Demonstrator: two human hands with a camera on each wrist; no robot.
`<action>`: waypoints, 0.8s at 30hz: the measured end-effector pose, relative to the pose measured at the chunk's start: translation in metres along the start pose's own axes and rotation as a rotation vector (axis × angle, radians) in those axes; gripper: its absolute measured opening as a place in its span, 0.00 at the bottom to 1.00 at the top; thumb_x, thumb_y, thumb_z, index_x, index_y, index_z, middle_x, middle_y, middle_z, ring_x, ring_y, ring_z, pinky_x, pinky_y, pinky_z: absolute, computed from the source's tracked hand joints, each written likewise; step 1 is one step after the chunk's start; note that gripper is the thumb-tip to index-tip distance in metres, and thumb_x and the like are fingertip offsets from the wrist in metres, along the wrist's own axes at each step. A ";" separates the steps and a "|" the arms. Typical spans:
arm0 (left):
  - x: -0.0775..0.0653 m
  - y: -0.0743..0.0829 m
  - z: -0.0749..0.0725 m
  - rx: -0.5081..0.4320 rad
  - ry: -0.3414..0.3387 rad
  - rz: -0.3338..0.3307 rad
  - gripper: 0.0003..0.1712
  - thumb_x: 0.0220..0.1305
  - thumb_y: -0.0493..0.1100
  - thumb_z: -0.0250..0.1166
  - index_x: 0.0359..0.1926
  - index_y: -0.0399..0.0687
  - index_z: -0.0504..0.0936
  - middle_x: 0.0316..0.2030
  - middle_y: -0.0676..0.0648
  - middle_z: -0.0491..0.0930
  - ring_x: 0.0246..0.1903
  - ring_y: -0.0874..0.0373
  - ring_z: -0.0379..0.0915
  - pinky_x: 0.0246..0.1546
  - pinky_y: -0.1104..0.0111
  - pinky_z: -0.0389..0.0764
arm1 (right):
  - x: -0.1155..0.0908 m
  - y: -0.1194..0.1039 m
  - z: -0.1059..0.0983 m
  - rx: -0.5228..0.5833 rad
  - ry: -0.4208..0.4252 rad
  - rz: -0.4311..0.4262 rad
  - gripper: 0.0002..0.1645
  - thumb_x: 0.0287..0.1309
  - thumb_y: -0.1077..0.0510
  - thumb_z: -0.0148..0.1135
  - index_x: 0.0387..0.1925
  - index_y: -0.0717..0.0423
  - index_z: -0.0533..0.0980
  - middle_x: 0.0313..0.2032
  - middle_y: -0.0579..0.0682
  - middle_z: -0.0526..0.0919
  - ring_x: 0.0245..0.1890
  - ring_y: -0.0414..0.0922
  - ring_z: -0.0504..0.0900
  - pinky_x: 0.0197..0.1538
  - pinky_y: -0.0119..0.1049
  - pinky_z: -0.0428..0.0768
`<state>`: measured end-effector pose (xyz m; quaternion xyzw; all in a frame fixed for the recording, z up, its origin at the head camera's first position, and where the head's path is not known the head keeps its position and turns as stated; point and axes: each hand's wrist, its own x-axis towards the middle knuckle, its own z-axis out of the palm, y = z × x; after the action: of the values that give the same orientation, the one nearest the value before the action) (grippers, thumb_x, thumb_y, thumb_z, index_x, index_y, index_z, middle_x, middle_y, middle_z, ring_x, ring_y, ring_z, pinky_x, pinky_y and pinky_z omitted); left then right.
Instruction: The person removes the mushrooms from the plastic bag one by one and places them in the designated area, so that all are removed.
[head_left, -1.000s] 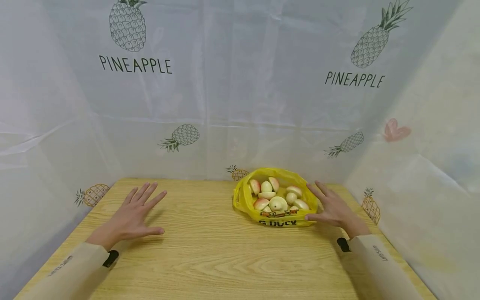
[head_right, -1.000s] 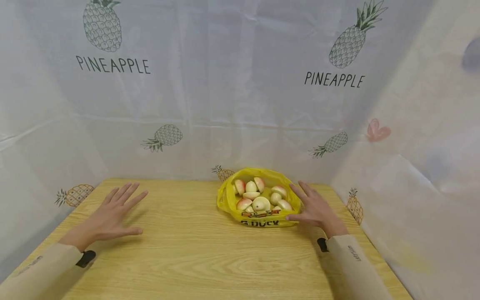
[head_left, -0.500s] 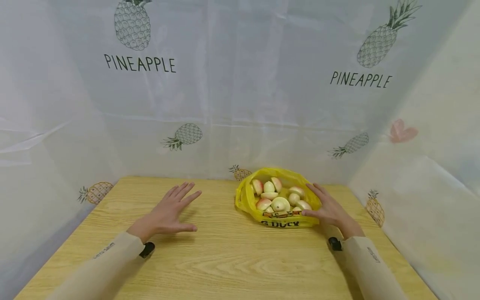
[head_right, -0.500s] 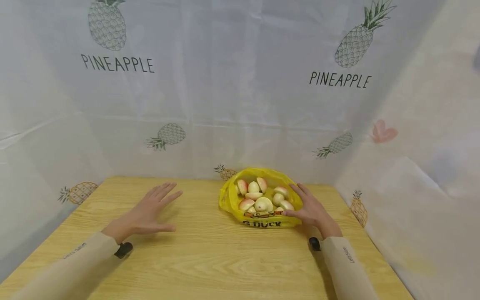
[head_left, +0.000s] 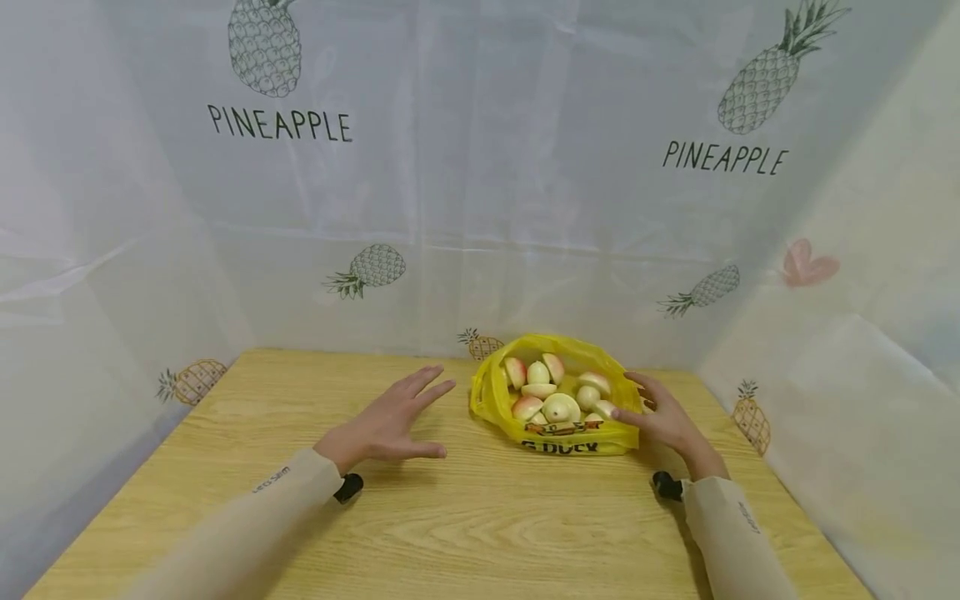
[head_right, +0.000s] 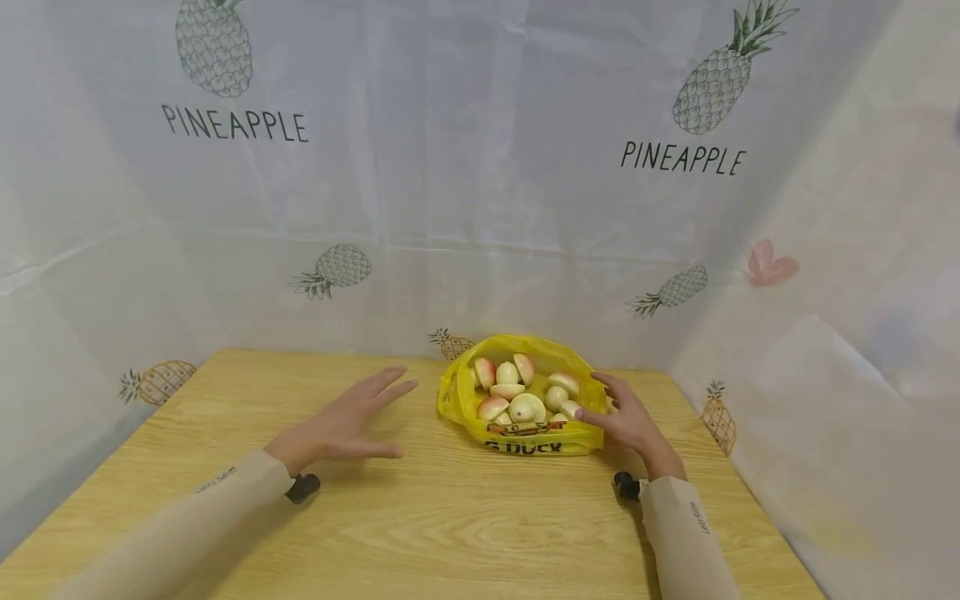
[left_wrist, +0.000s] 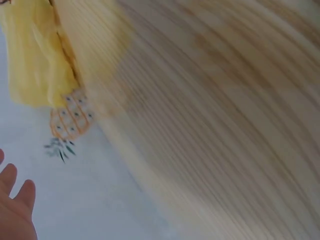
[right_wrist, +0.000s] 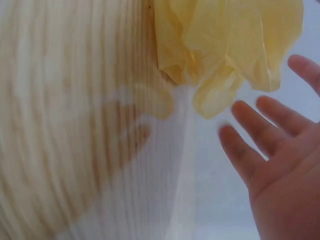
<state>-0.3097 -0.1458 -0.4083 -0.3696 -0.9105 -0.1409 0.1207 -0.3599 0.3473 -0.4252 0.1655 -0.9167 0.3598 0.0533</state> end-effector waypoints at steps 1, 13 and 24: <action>0.003 0.002 0.002 -0.017 -0.004 0.000 0.58 0.50 0.80 0.55 0.75 0.66 0.45 0.75 0.52 0.38 0.73 0.51 0.37 0.65 0.46 0.54 | 0.000 0.000 0.000 0.020 -0.009 0.006 0.52 0.55 0.39 0.66 0.73 0.52 0.53 0.71 0.62 0.51 0.64 0.70 0.57 0.58 0.68 0.61; 0.038 0.030 0.013 -0.107 -0.029 0.020 0.54 0.54 0.77 0.55 0.75 0.62 0.47 0.75 0.51 0.41 0.72 0.51 0.41 0.65 0.50 0.58 | -0.003 0.002 -0.002 0.065 -0.062 0.003 0.47 0.59 0.45 0.64 0.72 0.59 0.54 0.70 0.66 0.52 0.62 0.73 0.58 0.56 0.67 0.64; 0.062 0.047 0.020 -0.150 -0.040 0.016 0.52 0.56 0.77 0.53 0.75 0.66 0.46 0.74 0.49 0.44 0.72 0.51 0.41 0.65 0.49 0.58 | -0.009 0.010 -0.006 0.151 -0.090 0.018 0.44 0.59 0.48 0.64 0.71 0.54 0.57 0.70 0.64 0.54 0.64 0.71 0.57 0.55 0.63 0.69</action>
<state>-0.3226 -0.0672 -0.3985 -0.3876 -0.8967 -0.2002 0.0754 -0.3545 0.3603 -0.4294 0.1769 -0.8900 0.4203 -0.0038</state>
